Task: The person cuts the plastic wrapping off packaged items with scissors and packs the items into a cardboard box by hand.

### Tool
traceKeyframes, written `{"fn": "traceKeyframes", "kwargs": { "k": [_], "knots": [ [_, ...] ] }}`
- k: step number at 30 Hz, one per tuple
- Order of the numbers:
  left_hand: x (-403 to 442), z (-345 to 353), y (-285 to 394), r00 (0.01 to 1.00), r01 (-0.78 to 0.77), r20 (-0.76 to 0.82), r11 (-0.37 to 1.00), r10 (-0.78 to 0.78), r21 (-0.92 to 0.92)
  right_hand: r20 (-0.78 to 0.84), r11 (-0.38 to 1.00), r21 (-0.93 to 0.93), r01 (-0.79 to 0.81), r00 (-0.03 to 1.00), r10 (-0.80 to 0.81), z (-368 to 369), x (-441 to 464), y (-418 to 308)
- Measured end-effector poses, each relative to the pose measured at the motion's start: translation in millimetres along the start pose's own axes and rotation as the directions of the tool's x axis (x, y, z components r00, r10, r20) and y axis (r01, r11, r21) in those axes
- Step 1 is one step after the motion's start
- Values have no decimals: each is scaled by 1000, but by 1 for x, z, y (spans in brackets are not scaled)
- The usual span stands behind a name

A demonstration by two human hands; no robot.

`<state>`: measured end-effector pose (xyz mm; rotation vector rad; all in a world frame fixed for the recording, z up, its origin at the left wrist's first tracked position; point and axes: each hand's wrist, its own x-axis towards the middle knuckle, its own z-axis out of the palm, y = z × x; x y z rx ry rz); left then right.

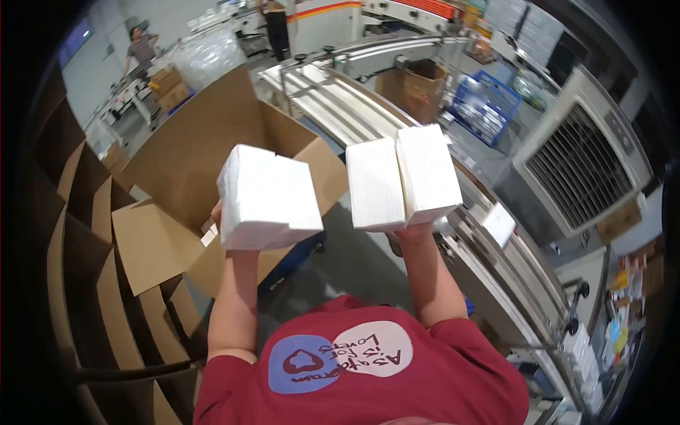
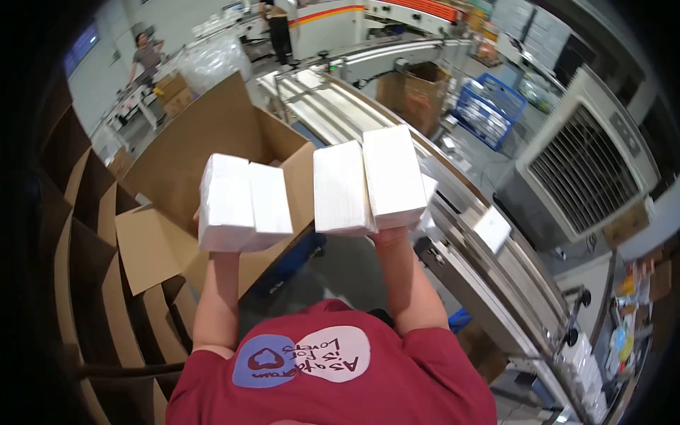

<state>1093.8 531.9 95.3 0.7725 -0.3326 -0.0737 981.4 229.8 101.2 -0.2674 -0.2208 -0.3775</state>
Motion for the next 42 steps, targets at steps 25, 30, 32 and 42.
{"fn": "traceKeyframes", "kwargs": {
  "k": [25, 30, 32, 42],
  "knots": [
    [56, -112, 64, 899, -363, -319, 918, 300, -159, 5, 757, -97, -646, 761, 649, -86, 287, 240],
    [61, -139, 70, 858, -398, -402, 908, 319, -130, -206, 574, -460, -677, 711, 673, -111, 311, 279],
    [64, -154, 73, 847, -404, -428, 905, 316, -132, -359, 390, -538, -747, 622, 696, -125, 320, 293],
    [79, -238, 100, 840, -350, -495, 919, 222, -183, -390, -712, -623, 325, 660, 642, -120, 279, 439]
  ]
}}
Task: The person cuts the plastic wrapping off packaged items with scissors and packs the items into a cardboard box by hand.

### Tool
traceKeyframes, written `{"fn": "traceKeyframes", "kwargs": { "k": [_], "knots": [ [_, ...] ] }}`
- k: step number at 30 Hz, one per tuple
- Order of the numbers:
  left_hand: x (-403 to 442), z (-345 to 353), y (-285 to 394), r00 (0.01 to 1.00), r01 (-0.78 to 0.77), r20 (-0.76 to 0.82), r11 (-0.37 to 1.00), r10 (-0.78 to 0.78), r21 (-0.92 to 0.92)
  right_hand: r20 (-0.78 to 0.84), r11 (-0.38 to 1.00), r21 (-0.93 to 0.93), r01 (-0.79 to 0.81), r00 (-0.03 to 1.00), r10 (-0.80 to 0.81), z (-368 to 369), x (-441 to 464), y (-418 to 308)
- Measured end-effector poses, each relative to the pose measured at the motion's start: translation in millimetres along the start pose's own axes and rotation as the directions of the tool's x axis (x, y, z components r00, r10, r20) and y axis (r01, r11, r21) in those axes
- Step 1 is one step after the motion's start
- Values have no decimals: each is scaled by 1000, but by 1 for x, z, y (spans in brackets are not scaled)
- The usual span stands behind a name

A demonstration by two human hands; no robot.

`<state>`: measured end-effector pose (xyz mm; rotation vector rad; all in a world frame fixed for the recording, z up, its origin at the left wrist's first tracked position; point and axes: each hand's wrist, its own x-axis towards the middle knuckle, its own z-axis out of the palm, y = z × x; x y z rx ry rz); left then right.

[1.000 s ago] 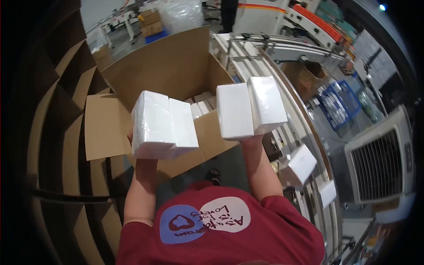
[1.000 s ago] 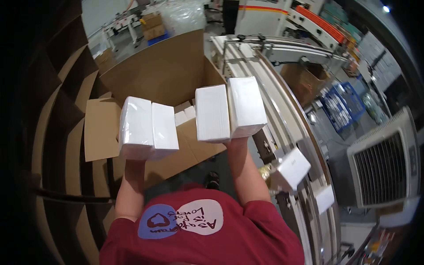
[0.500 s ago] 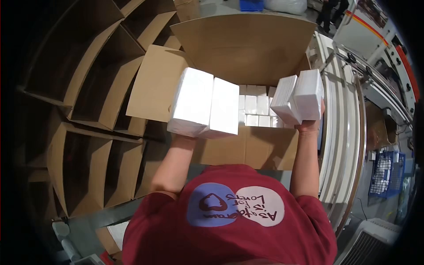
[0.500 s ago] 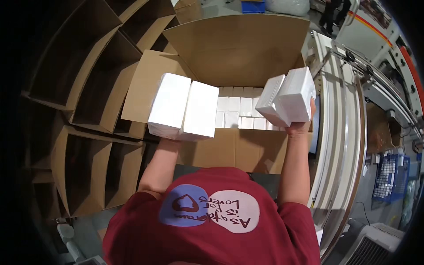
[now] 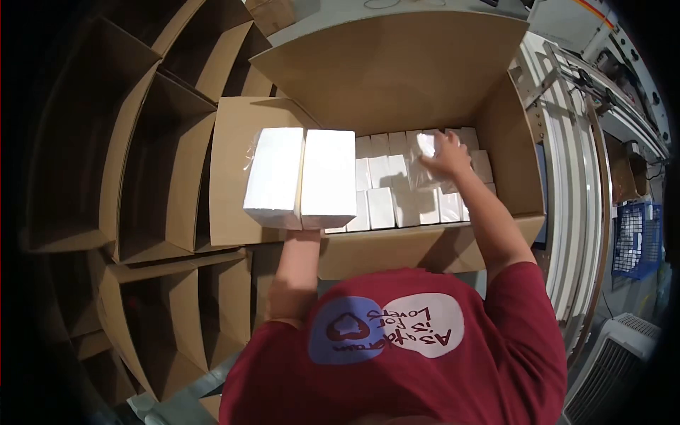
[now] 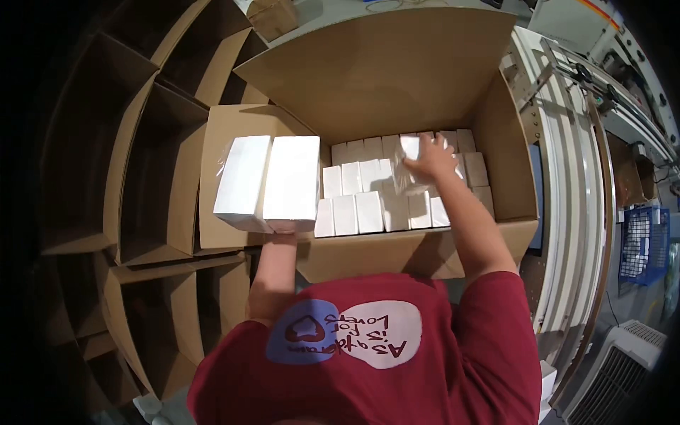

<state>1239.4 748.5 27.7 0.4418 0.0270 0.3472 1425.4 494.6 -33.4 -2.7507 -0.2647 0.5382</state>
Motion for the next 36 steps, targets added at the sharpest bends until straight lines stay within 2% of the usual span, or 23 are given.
{"fn": "traceKeyframes", "kwargs": {
  "k": [3, 4, 6, 9, 10, 13, 14, 15, 16, 21, 24, 26, 27, 30, 31, 32, 33, 34, 36],
  "knots": [
    [14, -20, 18, 999, -10, -40, 1000, 10, -13, 132, 970, -243, 6, 991, 27, 49, 17, -23],
    [17, -27, 24, 999, -13, -53, 1000, 12, -20, 127, 967, -253, 22, 992, 10, 65, 12, -28],
    [23, -38, 34, 997, -12, -75, 1000, 10, -28, 155, 983, 47, -179, 973, 170, 83, 11, -31],
    [32, -53, 45, 995, 15, -98, 999, -18, -35, 200, 951, 134, -278, 948, 249, 109, 38, 10],
    [35, -56, 47, 994, 33, -105, 999, -37, -38, 152, 969, 86, -233, 964, 219, 100, 33, 15],
    [43, -65, 52, 990, 76, -114, 996, -81, -54, 126, 933, 196, -303, 951, 282, 100, 43, 47],
    [45, -67, 55, 990, 84, -112, 995, -90, -53, 128, 919, 253, -303, 952, 279, 106, 47, 57],
    [48, -70, 57, 988, 95, -116, 994, -100, -53, 199, 934, 252, -253, 958, 206, 107, 44, 61],
    [49, -72, 58, 987, 101, -116, 993, -107, -53, 236, 947, 232, -221, 958, 166, 121, 49, 69],
    [56, -80, 60, 982, 125, -135, 989, -135, -80, 261, 960, -28, -280, 925, 277, 106, 45, 24],
    [60, -82, 59, 982, 113, -140, 988, -128, -109, 221, 947, -98, -305, 921, 320, 109, 58, 21],
    [61, -81, 62, 982, 100, -147, 987, -118, -127, 203, 942, -215, -259, 931, 302, 97, 55, -6],
    [61, -82, 62, 981, 95, -155, 985, -117, -142, 166, 933, -327, -150, 963, 213, 82, 43, -27],
    [61, -82, 62, 972, 75, -206, 979, -114, -190, 122, 977, -209, -29, 991, 55, 69, 51, -53],
    [59, -81, 62, 971, 60, -224, 990, -88, -128, -32, 987, -142, 77, 996, -83, 56, 42, -71],
    [57, -78, 64, 969, 43, -242, 998, -52, -42, -76, 987, 46, 153, 986, -149, 33, 28, -94],
    [59, -76, 67, 971, 9, -235, 985, 32, 172, -133, 945, 230, 232, 970, -206, 5, 11, -122],
    [58, -72, 70, 982, 38, -188, 990, -12, 138, -198, 863, 398, 311, 948, -250, -16, -5, -147],
    [51, -59, 76, 991, 107, -88, 992, -100, 73, -298, 614, 671, 416, 909, -291, -36, -34, -180]
  ]
}}
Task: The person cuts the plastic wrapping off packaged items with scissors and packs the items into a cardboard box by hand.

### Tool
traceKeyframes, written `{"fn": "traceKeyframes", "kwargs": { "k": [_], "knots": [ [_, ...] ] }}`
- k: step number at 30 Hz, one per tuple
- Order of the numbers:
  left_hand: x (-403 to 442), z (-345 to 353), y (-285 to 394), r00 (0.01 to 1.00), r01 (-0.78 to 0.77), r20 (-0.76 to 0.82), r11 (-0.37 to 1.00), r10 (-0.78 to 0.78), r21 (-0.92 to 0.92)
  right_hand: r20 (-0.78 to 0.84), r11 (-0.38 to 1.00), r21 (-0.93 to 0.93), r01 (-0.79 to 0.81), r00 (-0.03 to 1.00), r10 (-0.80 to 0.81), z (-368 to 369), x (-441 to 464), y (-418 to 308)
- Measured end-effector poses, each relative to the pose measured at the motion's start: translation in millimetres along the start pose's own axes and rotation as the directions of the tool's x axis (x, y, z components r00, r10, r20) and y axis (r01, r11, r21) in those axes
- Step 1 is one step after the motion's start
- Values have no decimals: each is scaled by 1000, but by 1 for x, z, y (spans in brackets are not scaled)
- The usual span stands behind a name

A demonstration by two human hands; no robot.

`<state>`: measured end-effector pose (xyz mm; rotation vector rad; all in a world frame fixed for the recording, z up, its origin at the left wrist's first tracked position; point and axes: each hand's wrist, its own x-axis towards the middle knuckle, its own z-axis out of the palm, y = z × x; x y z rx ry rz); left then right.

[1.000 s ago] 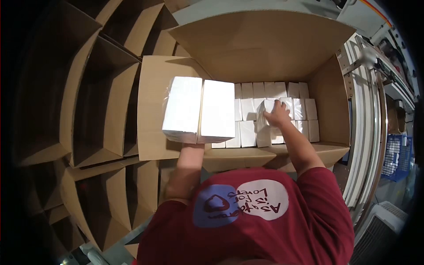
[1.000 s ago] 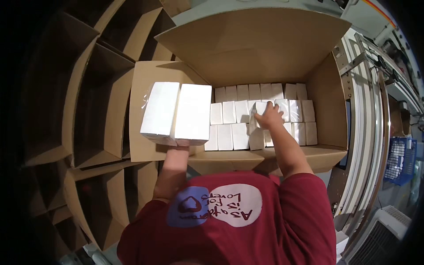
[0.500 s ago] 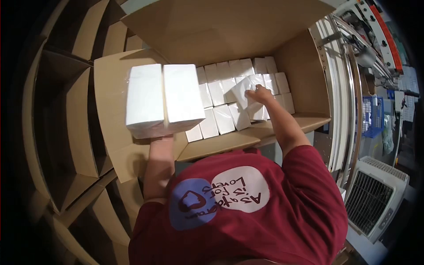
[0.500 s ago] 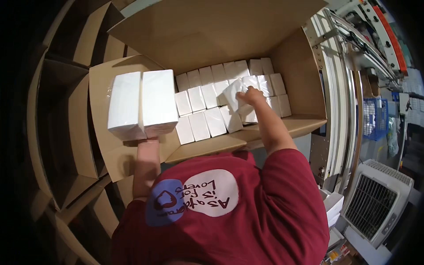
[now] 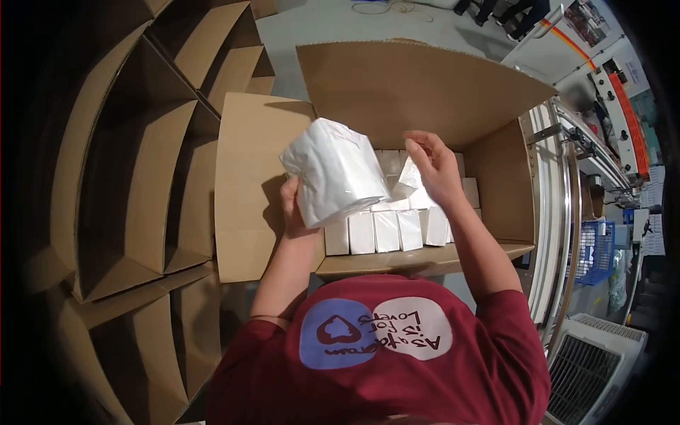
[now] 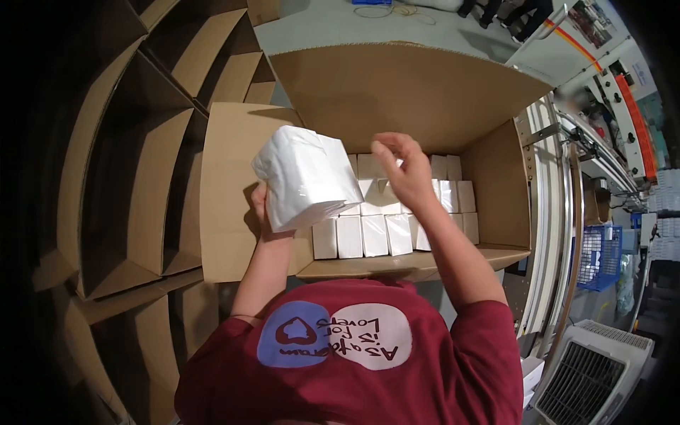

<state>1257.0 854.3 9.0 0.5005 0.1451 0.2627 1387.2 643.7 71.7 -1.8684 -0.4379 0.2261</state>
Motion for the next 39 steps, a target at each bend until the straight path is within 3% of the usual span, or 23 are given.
{"fn": "traceKeyframes", "kwargs": {
  "k": [1, 4, 8, 10, 14, 19, 23, 29, 32, 33, 34, 35, 36, 37, 39],
  "knots": [
    [-2, 3, 1, 998, 18, 55, 1000, -18, 2, 53, 992, -29, 125, 991, -123, 3, -8, -21],
    [-5, 13, -1, 999, -15, -37, 983, 22, 184, 96, 831, -249, 498, 866, -490, 25, -30, -78],
    [-8, 31, 3, 967, -229, -24, 904, 255, 360, 108, 945, -244, 218, 975, -196, 35, -31, -81],
    [-9, 29, 7, 978, -197, 2, 915, 210, 353, 165, 987, -150, 56, 986, -31, 32, -28, -81],
    [-5, 6, 2, 988, -149, 78, 940, 131, 307, 233, 988, 34, 152, 960, -155, 28, -27, -64],
    [-10, 8, -5, 990, -129, 89, 971, 113, 203, 317, 933, 353, 76, 928, -195, 25, -27, -59],
    [-13, 14, -6, 992, -97, 101, 950, 70, 296, 378, 848, 529, -37, 905, -196, 24, -23, -48],
    [-16, 19, -22, 993, -88, 94, 970, 68, 228, 495, 847, 511, -149, 856, -148, 15, -12, -45],
    [-10, 24, -37, 996, -78, 49, 995, 75, 61, 457, 889, 456, -29, 865, -207, 10, -2, -59],
    [-1, 10, -51, 998, -67, -6, 998, 67, 0, 420, 906, 420, -48, 896, -147, 5, 3, -71],
    [5, 3, -64, 996, -62, -66, 996, 57, -70, 361, 917, 395, 52, 909, -207, -3, 15, -80],
    [7, 18, -63, 990, -137, -22, 990, 137, -27, 246, 940, 302, 156, 940, -235, -13, 29, -93],
    [10, -2, -74, 998, -47, -59, 980, 36, -194, 115, 832, -36, 553, 829, -547, -25, 53, -102],
    [6, 7, -73, 994, -102, -37, 987, 98, -123, 61, 894, 151, 423, 898, -435, -42, 83, -111],
    [2, 17, -67, 988, -153, -22, 986, 152, -69, -51, 807, 561, 183, 981, -187, -75, 144, -129]
  ]
}}
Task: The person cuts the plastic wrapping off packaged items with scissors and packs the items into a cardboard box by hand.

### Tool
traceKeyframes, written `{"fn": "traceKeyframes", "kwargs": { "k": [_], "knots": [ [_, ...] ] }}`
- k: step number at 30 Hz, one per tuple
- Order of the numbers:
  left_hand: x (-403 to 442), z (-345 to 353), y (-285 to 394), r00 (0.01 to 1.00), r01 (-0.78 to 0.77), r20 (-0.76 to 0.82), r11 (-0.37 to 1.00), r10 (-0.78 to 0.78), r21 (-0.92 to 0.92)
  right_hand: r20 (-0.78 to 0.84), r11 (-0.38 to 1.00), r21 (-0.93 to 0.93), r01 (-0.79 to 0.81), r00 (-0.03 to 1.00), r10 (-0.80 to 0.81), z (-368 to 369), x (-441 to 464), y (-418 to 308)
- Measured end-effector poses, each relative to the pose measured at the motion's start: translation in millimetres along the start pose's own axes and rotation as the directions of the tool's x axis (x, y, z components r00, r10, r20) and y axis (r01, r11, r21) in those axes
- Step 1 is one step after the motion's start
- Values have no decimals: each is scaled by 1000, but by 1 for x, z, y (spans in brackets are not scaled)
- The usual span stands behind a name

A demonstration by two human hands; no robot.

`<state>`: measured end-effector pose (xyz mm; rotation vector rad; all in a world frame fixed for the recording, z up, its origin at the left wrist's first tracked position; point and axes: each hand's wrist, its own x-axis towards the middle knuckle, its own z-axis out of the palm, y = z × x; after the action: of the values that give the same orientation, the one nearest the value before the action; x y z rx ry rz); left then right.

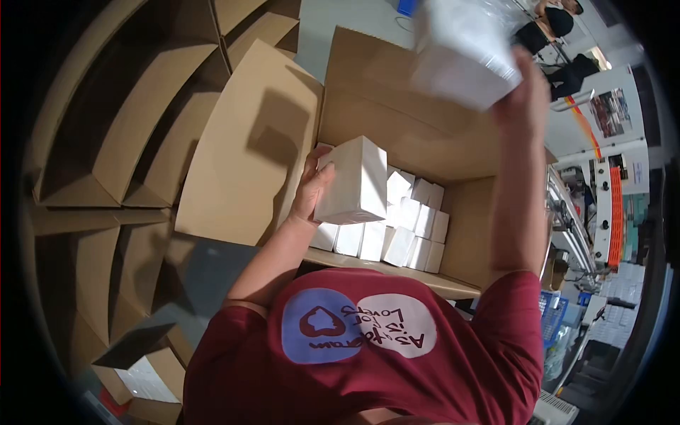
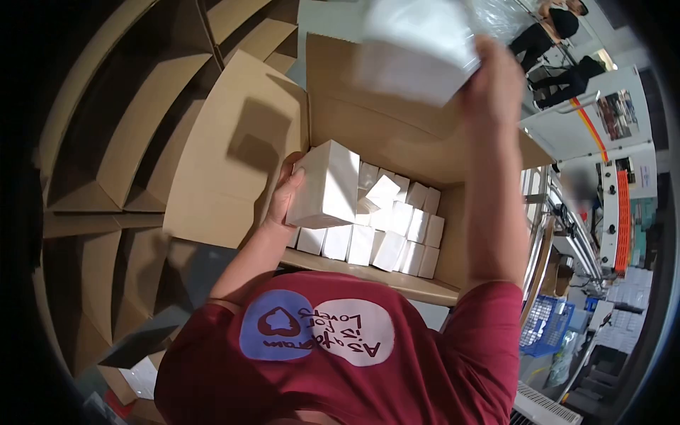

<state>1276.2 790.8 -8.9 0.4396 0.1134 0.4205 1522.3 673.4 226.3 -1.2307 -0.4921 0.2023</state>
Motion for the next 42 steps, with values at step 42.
{"fn": "traceKeyframes", "kwargs": {
  "k": [42],
  "knots": [
    [-16, 83, 15, 919, 353, 10, 834, -394, 424, 545, 339, 619, -708, 699, 464, -37, -216, 156]
  ]
}}
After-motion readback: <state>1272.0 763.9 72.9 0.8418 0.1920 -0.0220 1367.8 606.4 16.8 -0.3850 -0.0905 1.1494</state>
